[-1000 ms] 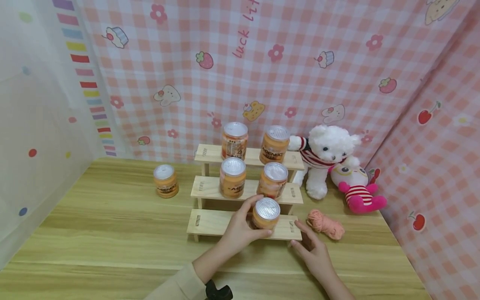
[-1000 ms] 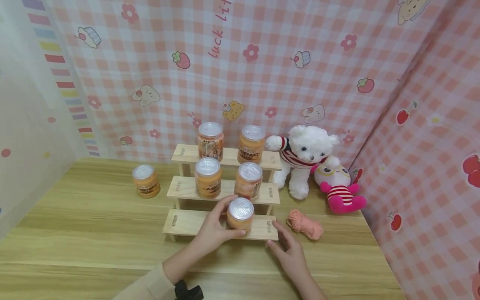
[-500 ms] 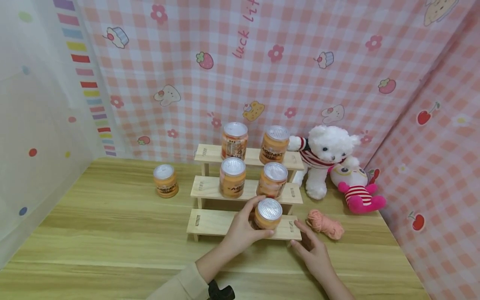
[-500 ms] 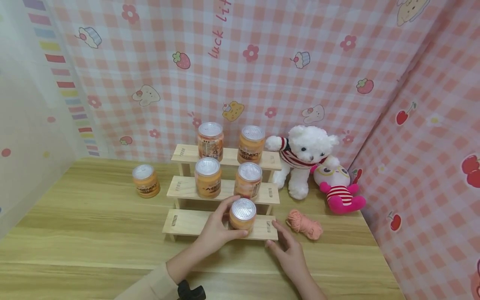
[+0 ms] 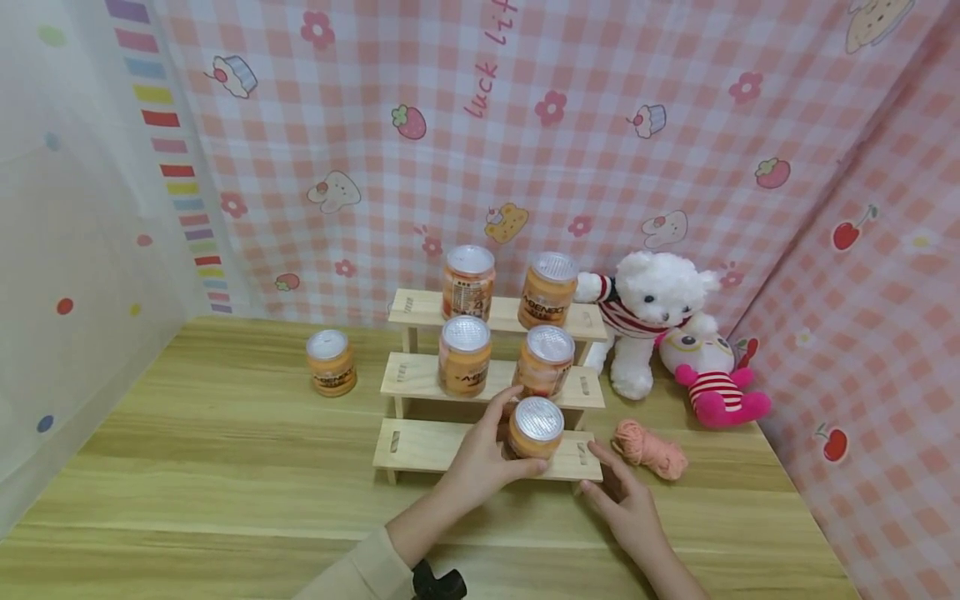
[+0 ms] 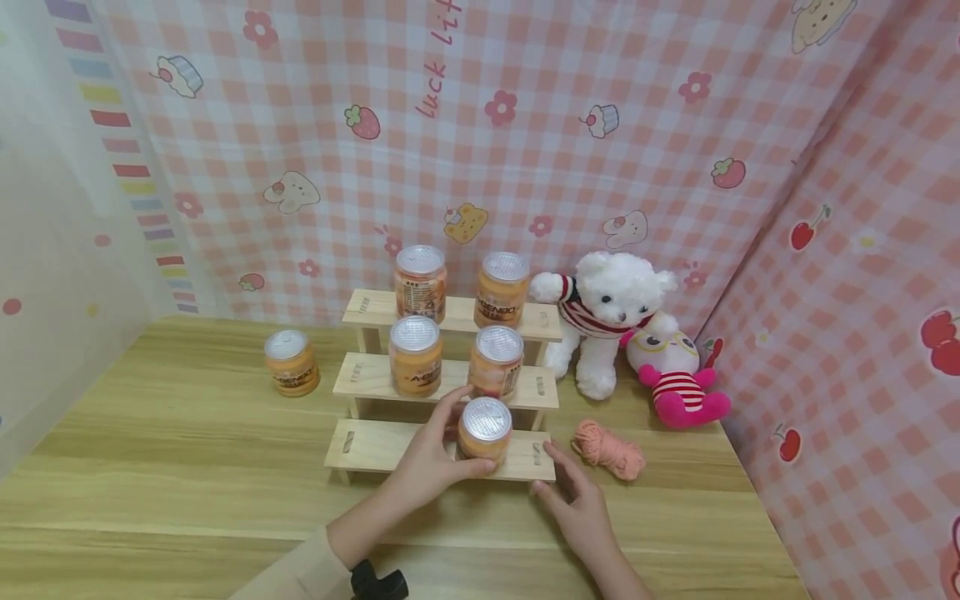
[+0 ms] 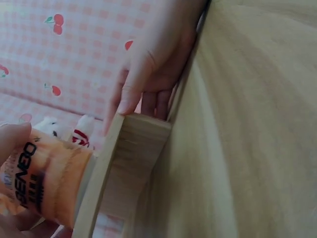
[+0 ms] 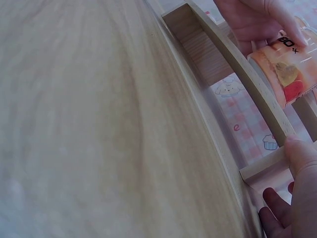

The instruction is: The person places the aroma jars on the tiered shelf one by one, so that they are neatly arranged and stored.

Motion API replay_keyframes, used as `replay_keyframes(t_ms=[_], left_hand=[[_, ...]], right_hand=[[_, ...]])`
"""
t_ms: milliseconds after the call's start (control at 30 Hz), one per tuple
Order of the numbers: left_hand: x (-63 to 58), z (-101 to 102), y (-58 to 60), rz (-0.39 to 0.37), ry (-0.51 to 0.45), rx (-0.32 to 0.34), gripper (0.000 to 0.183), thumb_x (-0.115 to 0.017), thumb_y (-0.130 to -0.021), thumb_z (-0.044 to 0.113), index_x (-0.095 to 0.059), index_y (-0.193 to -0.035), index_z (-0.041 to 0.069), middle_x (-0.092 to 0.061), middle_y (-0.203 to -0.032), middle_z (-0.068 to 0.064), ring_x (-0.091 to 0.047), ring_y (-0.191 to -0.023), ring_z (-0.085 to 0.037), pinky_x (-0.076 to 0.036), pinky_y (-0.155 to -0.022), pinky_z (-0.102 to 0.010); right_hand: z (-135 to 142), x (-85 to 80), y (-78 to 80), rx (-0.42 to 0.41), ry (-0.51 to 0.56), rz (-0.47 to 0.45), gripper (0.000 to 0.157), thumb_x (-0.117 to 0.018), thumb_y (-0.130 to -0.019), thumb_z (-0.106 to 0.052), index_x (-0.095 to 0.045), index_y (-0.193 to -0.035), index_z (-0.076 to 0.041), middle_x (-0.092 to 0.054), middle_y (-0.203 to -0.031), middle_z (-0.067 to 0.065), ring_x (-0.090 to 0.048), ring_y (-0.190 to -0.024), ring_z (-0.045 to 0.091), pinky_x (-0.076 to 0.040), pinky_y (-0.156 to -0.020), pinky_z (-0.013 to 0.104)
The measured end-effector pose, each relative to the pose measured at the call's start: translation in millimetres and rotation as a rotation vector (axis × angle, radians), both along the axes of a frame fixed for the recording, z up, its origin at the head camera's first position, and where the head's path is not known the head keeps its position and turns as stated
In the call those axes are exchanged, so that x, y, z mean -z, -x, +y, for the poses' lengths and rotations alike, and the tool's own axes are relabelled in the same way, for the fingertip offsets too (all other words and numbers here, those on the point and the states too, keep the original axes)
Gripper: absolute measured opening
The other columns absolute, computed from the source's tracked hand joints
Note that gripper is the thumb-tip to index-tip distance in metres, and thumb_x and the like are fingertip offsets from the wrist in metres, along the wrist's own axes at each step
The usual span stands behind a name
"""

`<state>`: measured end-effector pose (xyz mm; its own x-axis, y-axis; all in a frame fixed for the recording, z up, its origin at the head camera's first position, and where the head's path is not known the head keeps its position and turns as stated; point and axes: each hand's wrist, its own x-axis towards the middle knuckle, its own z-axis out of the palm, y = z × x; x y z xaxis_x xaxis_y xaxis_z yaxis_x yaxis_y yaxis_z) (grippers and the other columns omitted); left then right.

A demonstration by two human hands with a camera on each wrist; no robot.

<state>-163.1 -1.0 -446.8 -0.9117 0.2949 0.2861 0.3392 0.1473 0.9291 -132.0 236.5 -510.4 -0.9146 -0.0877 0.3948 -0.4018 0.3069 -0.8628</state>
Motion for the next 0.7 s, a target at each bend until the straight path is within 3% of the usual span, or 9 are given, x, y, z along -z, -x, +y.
replay_keyframes(t_ms=[333,567,700], left_hand=[[-20.7,-18.6,0.6,0.075,0.065,-0.022,0.085,-0.087,-0.069,0.028,-0.043,-0.141,0.021,-0.058,-0.124,-0.001,-0.053,-0.115,-0.016,-0.043,-0.097,-0.040],[-40.7,-38.1,-4.3,0.139,0.021,0.021,0.074,-0.086,-0.072,0.021,-0.049,-0.136,0.013,-0.058,-0.127,-0.004,-0.052,-0.117,-0.015,-0.044,-0.096,-0.039],[-52.6,-51.2,-6.7,0.196,-0.007,0.004,0.069,-0.085,-0.073,0.013,-0.052,-0.133,0.017,-0.058,-0.127,0.000,-0.053,-0.116,-0.015,-0.044,-0.096,-0.039]], right_hand=[[-0.7,0.2,-0.6,-0.001,0.011,0.008,0.051,-0.069,-0.083,0.008,-0.053,-0.131,0.005,-0.047,-0.136,0.024,-0.049,-0.118,0.010,-0.039,-0.094,0.017],[-0.4,1.0,-0.2,0.002,0.007,0.017,0.051,-0.069,-0.082,0.008,-0.053,-0.131,0.004,-0.048,-0.136,0.025,-0.049,-0.118,0.009,-0.039,-0.094,0.017],[0.3,2.3,0.6,-0.007,0.009,0.020,0.052,-0.069,-0.082,0.009,-0.053,-0.131,0.005,-0.048,-0.136,0.025,-0.049,-0.118,0.008,-0.039,-0.094,0.016]])
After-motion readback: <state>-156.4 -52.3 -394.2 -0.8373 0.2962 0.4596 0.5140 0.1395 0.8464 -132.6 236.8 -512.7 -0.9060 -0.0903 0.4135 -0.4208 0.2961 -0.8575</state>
